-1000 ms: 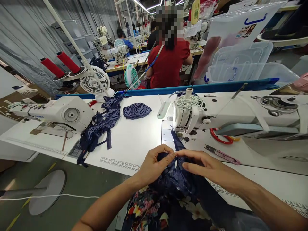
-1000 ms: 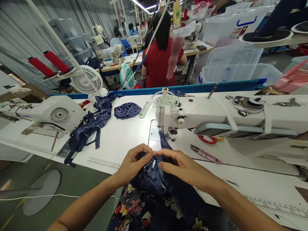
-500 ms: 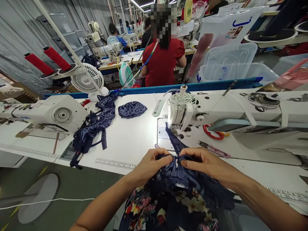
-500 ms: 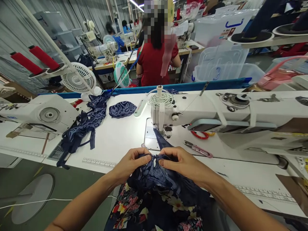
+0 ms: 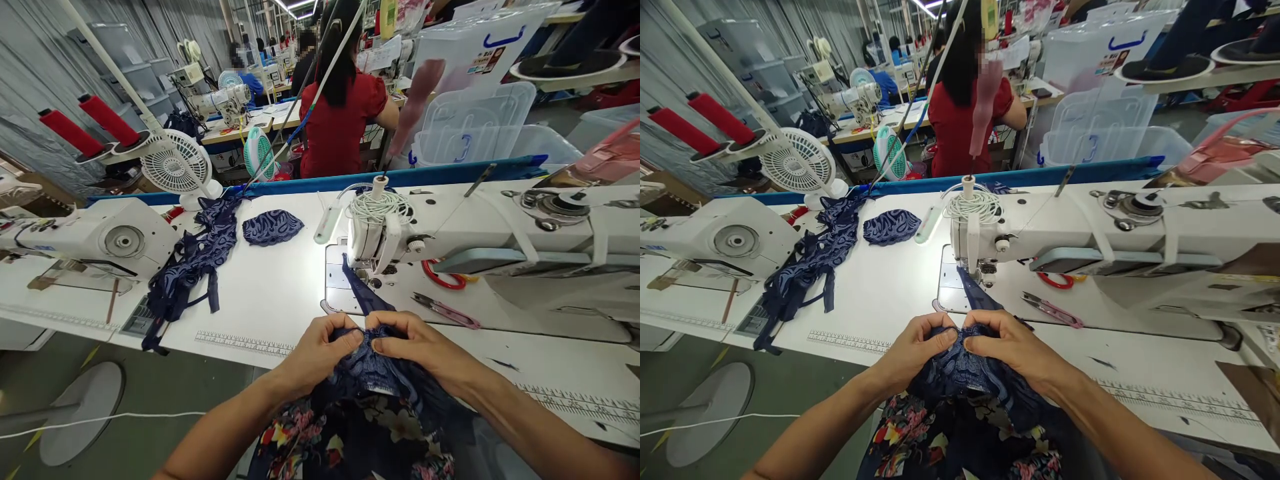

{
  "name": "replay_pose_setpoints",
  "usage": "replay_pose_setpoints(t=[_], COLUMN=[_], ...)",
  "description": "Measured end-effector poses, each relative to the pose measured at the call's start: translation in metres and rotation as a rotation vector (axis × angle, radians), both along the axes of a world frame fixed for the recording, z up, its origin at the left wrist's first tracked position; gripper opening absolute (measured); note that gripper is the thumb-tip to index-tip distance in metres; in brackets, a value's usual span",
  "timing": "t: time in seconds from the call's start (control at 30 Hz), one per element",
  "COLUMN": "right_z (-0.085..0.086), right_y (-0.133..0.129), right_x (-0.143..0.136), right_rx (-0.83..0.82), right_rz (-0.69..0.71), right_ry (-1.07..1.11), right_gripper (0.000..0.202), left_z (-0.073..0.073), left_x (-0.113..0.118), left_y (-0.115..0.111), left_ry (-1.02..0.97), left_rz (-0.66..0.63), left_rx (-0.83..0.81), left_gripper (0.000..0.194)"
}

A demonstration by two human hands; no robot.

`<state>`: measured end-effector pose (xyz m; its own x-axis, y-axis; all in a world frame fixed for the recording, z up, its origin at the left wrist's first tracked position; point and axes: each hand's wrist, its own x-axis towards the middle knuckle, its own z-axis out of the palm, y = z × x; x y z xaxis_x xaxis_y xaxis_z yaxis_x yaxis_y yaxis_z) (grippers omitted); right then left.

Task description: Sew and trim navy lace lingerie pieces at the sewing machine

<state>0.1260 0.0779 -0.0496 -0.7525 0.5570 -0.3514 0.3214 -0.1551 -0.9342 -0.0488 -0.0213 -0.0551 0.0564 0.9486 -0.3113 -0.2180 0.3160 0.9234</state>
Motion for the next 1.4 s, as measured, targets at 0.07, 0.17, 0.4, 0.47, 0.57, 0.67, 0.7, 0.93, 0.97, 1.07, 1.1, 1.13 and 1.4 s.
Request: replay_pose_setpoints(t=[0.07, 0.17, 0.4, 0.47, 0.57, 0.67, 0.7, 0.93, 0.97, 1.07, 1.1, 1.13, 1.4], right_z=[-0.004, -0.005, 0.006, 0.006, 0.003, 0.002, 0.002, 0.001, 0.000, 0.000, 0.002, 0.005, 0.029], right_y=[0.003, 0.007, 0.013, 0.013, 0.013, 0.012, 0.012, 0.010, 0.010, 0.007, 0.005, 0.002, -0.045], right_x=[0.001, 0.003, 0.003, 0.003, 0.003, 0.002, 0.001, -0.001, -0.002, -0.001, -0.001, 0.000, -0.008], right_rx=[0.060, 0.225, 0.300, 0.273, 0.228, 0.173, 0.168, 0.103, 0.103, 0.238, 0.330, 0.451, 1.420], right_rz=[0.035, 0.088, 0.167, 0.153, 0.142, 0.142, 0.142, 0.115, 0.114, 0.105, 0.099, 0.082, 0.016], right_ry=[-0.013, -0.089, -0.138, -0.105, -0.089, -0.048, -0.041, -0.081, -0.084, -0.129, -0.145, -0.146, 0.180], right_gripper=[0.023, 0.026, 0.032, 0.034, 0.034, 0.028, 0.027, 0.032, 0.032, 0.029, 0.027, 0.023, 0.026], left_z=[-0.002, -0.003, -0.004, -0.004, -0.004, -0.005, -0.006, -0.012, -0.012, -0.006, -0.002, 0.004, 0.027], left_x=[-0.002, -0.006, -0.004, -0.003, -0.002, -0.001, -0.001, -0.002, -0.002, -0.006, -0.010, -0.014, -0.051], left_y=[0.001, 0.002, 0.004, 0.005, 0.005, 0.005, 0.005, 0.006, 0.006, 0.006, 0.007, 0.007, 0.011], left_ry=[-0.002, 0.068, 0.082, 0.080, 0.069, 0.059, 0.060, 0.013, 0.026, 0.229, 0.365, 0.534, 1.265], left_rz=[-0.017, -0.054, 0.040, 0.048, 0.061, 0.090, 0.096, 0.054, 0.040, -0.047, -0.082, -0.100, 0.455], left_rx=[-0.022, -0.013, -0.050, -0.056, -0.072, -0.075, -0.072, -0.070, -0.066, 0.012, 0.082, 0.182, 1.036], left_gripper=[0.039, 0.036, 0.031, 0.030, 0.031, 0.029, 0.029, 0.036, 0.037, 0.031, 0.026, 0.021, 0.017])
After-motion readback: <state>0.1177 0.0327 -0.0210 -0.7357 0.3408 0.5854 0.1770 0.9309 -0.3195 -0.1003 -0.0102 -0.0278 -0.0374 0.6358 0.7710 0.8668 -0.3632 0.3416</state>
